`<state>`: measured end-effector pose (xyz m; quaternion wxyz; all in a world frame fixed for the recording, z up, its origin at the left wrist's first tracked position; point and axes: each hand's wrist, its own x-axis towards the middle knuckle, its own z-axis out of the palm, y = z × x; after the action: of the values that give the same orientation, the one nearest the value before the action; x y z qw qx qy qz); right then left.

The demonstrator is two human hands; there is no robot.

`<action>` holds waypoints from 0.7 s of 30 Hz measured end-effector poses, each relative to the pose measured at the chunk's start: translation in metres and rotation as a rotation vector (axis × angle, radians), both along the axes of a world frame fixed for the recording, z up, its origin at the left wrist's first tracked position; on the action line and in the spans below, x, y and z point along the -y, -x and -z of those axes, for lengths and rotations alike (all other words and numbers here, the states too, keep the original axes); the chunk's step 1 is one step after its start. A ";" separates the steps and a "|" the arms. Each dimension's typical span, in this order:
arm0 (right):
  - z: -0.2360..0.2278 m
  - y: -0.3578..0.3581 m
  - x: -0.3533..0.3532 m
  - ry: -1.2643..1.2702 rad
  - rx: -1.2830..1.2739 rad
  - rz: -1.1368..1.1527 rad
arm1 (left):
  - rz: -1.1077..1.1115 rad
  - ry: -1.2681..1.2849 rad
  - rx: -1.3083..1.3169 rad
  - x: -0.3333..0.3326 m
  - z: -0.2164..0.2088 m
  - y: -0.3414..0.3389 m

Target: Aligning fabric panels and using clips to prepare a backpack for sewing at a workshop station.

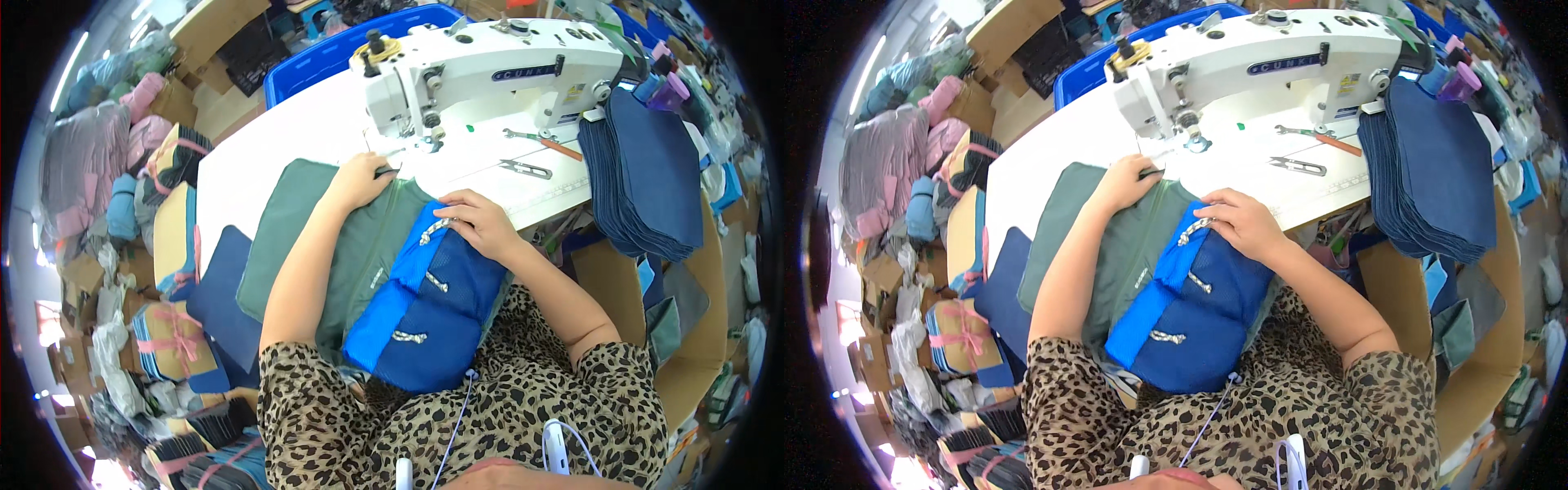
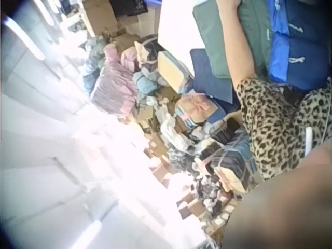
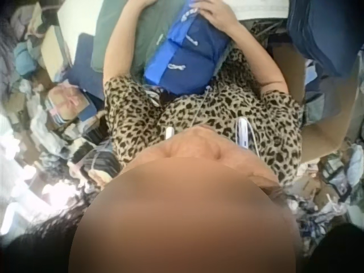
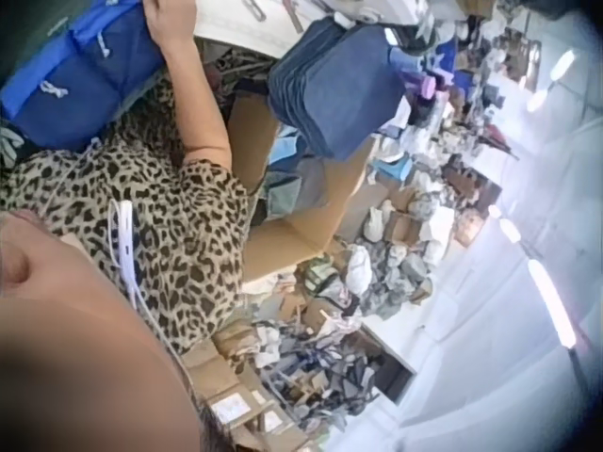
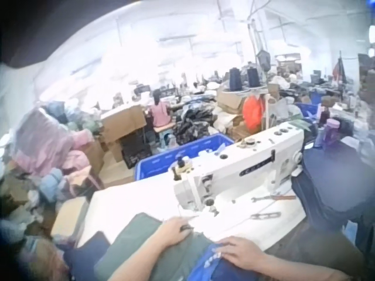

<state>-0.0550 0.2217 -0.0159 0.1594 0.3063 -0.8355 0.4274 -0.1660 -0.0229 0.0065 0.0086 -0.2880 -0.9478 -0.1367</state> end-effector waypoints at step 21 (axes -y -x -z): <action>-0.042 0.065 0.058 0.218 0.529 -0.050 | 0.029 -0.941 0.546 0.008 -0.026 -0.030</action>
<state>-0.1196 0.1636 0.0262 -0.0427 0.1859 -0.7893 0.5836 -0.1356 -0.0309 0.0321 -0.1117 -0.2203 -0.7479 -0.6162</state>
